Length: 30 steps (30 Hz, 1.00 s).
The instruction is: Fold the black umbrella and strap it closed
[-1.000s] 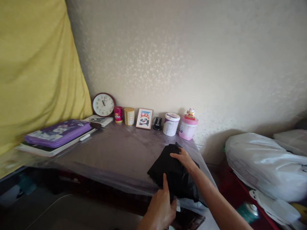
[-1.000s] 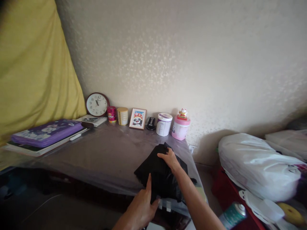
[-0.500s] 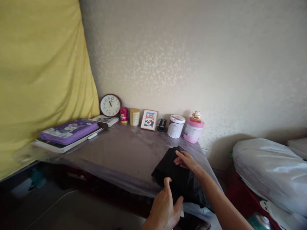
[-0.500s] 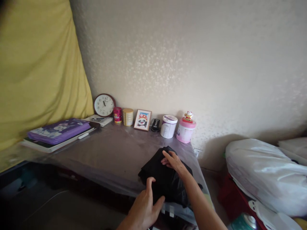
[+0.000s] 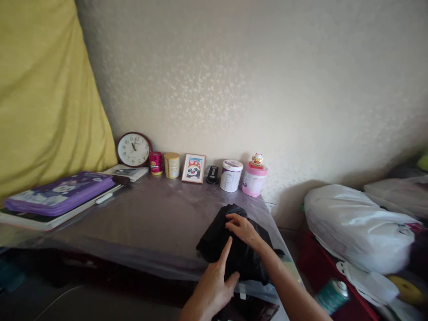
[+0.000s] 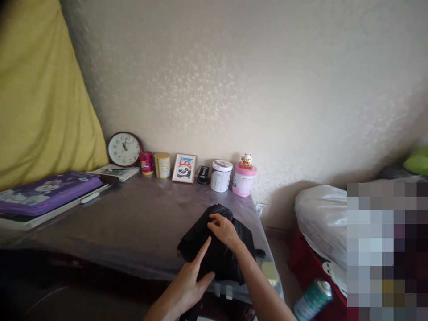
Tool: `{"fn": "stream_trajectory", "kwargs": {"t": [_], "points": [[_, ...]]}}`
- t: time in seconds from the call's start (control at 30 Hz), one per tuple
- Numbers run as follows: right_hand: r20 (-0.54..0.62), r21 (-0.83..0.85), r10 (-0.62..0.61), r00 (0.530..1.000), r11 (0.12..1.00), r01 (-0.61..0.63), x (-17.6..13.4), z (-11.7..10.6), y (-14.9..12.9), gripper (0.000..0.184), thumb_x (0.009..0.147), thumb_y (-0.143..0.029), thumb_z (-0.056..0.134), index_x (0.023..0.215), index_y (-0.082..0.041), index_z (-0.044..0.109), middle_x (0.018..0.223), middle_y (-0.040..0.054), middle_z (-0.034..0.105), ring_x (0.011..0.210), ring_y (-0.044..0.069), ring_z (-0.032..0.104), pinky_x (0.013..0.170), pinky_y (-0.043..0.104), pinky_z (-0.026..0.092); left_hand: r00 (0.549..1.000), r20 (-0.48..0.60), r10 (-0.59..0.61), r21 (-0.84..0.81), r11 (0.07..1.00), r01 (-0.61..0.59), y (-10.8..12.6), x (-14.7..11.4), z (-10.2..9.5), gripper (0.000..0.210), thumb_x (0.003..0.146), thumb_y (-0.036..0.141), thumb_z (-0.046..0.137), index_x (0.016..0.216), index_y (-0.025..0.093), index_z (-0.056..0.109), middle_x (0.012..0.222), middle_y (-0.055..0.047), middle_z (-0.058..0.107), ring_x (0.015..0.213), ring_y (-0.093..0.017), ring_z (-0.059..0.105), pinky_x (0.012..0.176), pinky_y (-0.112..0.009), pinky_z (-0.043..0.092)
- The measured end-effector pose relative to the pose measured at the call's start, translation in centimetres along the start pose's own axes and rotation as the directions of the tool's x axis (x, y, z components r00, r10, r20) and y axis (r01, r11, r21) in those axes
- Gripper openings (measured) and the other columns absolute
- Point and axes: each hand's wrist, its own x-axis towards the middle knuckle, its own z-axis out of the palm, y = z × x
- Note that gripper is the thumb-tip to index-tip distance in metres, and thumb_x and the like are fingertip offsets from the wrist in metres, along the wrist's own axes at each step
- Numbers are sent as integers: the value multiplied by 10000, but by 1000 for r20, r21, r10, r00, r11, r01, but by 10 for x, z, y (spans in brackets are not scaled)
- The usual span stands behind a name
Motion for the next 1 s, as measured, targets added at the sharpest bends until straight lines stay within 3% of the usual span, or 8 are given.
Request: {"fn": "stream_trajectory", "kwargs": {"t": [0.13,0.27,0.4,0.5,0.63,0.7,0.8,1.0], "points": [[-31,-52,-87,996,995,86,-9,0,-3,221,749,-246,548,938,-221,658,835,12,700,782,184,642,740,303,483,997,-16,-72,-56,996,71,0,7,4,808,744,202,511,1422,232,73,1123,-71,629,892,-189,630,773,-244,423],[-92,-42,-229,969,973,226,-30,-4,-6,191,806,-249,503,903,-239,668,897,15,690,841,174,629,791,300,478,999,-25,-34,-49,998,33,-8,6,2,756,755,190,474,1418,245,114,1239,-61,556,982,-169,595,817,-219,399],[-116,-144,-410,905,908,393,-44,-12,0,196,855,-251,469,900,-234,660,951,36,667,923,169,593,876,325,442,1000,-8,-17,-36,999,17,-15,2,-5,745,763,189,435,1421,232,88,1146,-51,608,958,-151,593,806,-204,390],[-100,-216,-480,872,865,452,-33,-18,15,223,873,-253,447,947,-230,656,1058,54,644,1018,178,554,917,352,419,1000,10,-30,-1,1000,30,-18,0,-8,743,765,189,412,1422,227,65,982,-35,654,763,-131,608,710,-201,398],[-110,-260,-415,903,889,377,0,-28,43,260,878,-277,424,1024,-239,635,1148,51,617,1085,193,533,981,401,367,999,19,-45,29,999,45,-20,-2,-9,728,772,184,376,1421,216,48,648,43,592,491,-100,468,549,-197,347],[-204,-254,-299,932,936,244,14,-36,54,261,859,-287,438,1027,-245,632,1152,42,616,1099,208,529,994,412,355,998,17,-57,33,998,57,-20,-2,-11,725,774,187,366,1421,198,40,549,70,519,450,-99,408,516,-197,315],[-361,-151,-102,927,987,49,20,-48,60,276,842,-314,434,1020,-238,631,1076,43,651,1046,229,562,952,417,397,996,43,-76,28,997,74,-17,-3,-15,735,777,204,370,1419,166,15,568,61,547,466,-100,422,548,-200,328],[-200,-89,-86,976,994,70,18,-47,40,237,812,-357,481,911,-254,670,954,22,691,908,214,618,852,352,461,991,80,-108,37,994,106,-12,-4,-19,743,790,241,370,1417,144,-16,735,4,653,558,-111,521,621,-202,364]]}}
